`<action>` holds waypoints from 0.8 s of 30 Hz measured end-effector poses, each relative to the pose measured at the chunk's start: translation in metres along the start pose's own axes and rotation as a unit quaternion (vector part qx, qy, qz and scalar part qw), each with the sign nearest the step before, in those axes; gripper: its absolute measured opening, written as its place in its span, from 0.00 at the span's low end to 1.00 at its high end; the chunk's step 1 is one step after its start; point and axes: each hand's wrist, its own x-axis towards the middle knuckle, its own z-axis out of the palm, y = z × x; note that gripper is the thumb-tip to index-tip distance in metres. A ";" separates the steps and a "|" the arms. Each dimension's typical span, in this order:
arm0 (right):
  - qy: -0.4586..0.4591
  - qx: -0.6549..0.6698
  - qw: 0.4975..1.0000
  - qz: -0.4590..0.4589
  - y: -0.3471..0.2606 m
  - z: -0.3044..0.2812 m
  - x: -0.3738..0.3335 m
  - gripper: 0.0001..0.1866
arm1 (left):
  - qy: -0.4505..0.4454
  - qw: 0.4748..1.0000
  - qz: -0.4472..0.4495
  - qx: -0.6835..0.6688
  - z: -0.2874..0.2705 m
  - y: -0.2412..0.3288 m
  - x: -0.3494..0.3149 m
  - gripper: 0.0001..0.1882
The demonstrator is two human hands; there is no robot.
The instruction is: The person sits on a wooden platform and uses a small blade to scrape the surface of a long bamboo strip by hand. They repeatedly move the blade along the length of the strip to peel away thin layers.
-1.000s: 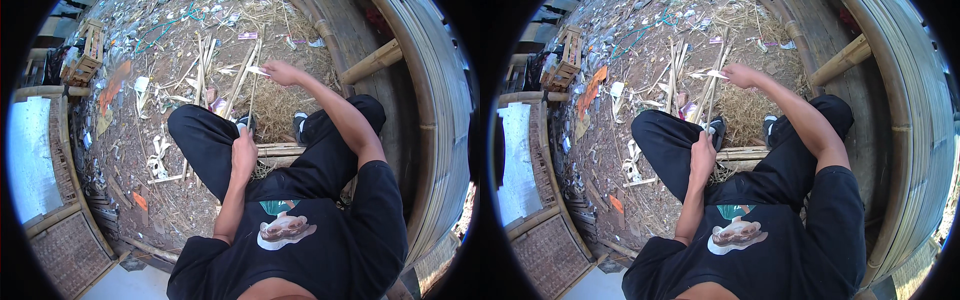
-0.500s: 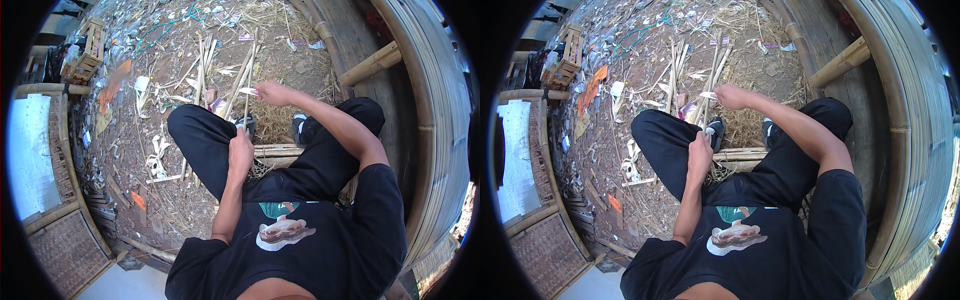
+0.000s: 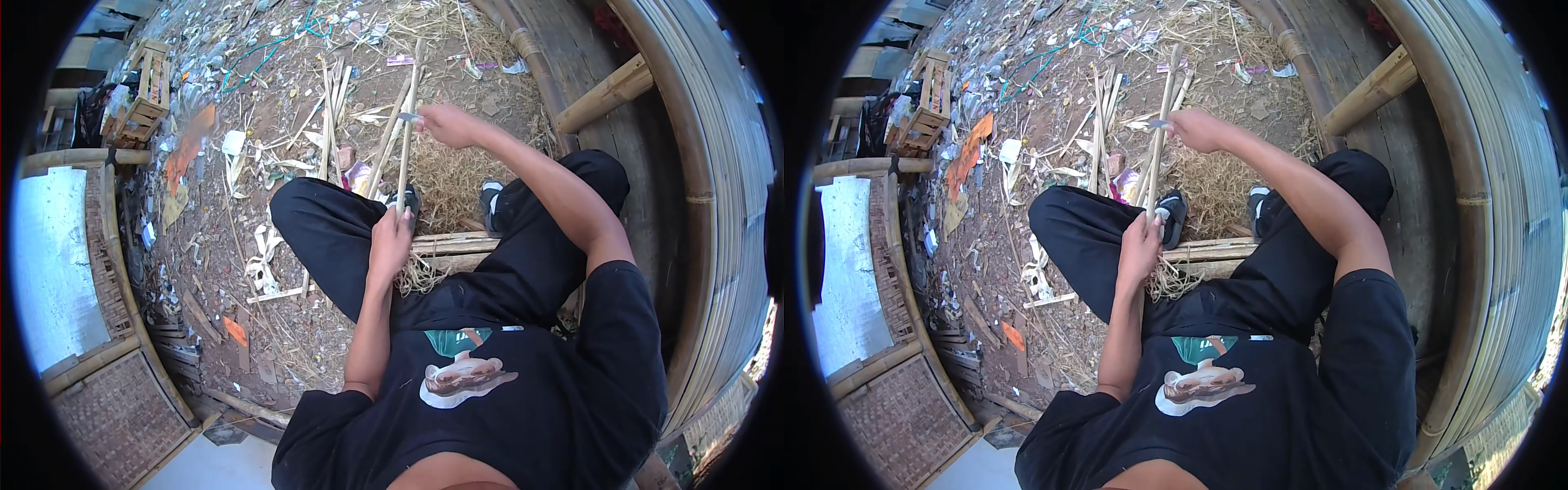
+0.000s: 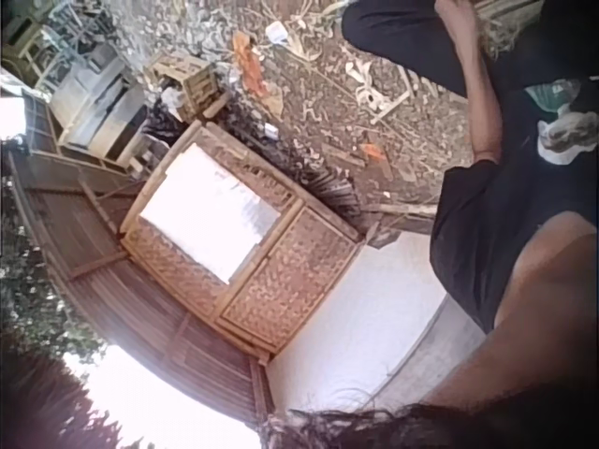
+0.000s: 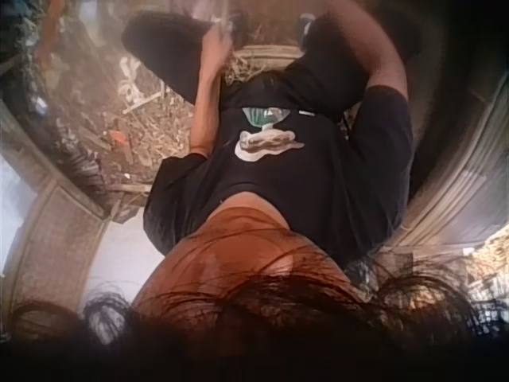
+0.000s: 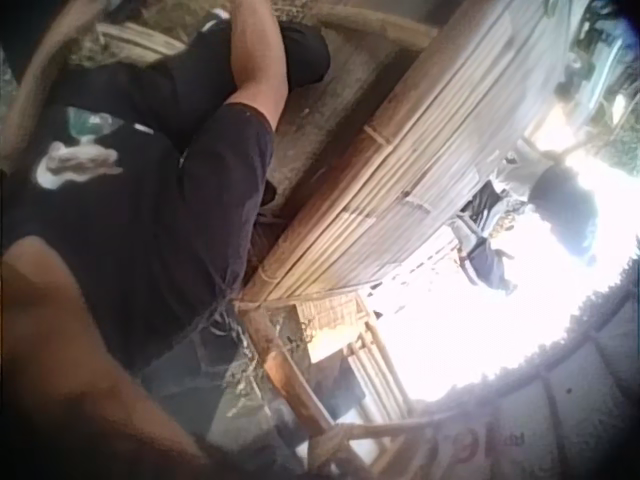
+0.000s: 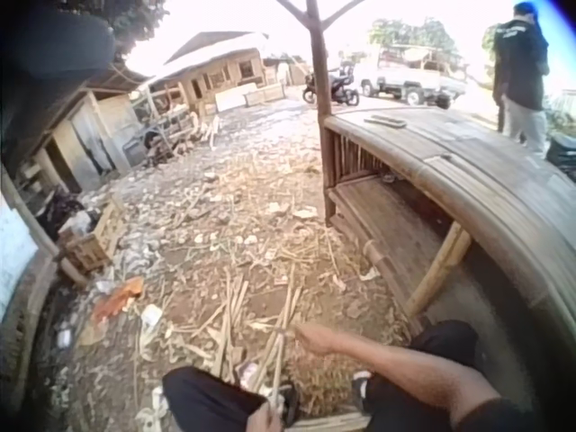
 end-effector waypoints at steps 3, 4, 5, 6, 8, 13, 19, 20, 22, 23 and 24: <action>0.073 0.007 0.996 0.048 0.001 -0.008 0.002 0.11 | -0.086 0.978 -0.097 -0.162 -0.003 0.004 0.004 0.11; -0.018 0.116 0.982 0.147 -0.018 -0.025 0.001 0.14 | -0.097 0.969 -0.104 -0.202 -0.002 0.003 0.005 0.11; -0.016 0.117 0.982 0.148 -0.015 -0.024 0.003 0.14 | -0.108 0.958 -0.111 -0.241 -0.002 0.003 0.005 0.11; 0.015 0.147 0.979 0.140 -0.008 -0.021 0.007 0.15 | -0.110 0.958 -0.110 -0.239 -0.002 0.004 0.006 0.11; 0.047 0.177 0.974 0.132 -0.001 -0.023 0.011 0.17 | -0.112 0.957 -0.114 -0.243 -0.002 0.011 0.009 0.11; 0.087 0.044 0.993 0.071 0.021 -0.022 0.021 0.22 | -0.095 0.978 -0.089 -0.161 0.003 0.002 0.012 0.11; 0.156 0.012 0.986 0.058 0.041 -0.005 0.033 0.24 | -0.060 0.996 -0.048 -0.044 0.002 0.014 0.012 0.11; 0.152 0.012 0.987 0.058 0.041 0.000 0.033 0.24 | -0.061 0.995 -0.060 -0.040 0.001 0.016 0.012 0.11; 0.115 0.003 0.991 0.062 0.039 0.008 0.031 0.23 | -0.057 0.996 -0.063 -0.041 0.004 0.012 0.013 0.11; 0.112 0.002 0.992 0.061 0.041 0.009 0.031 0.23 | -0.055 0.996 -0.062 -0.040 0.005 0.011 0.013 0.11; 0.119 0.023 0.991 0.062 0.043 0.011 0.029 0.23 | -0.054 0.996 -0.063 -0.042 0.006 0.012 0.013 0.11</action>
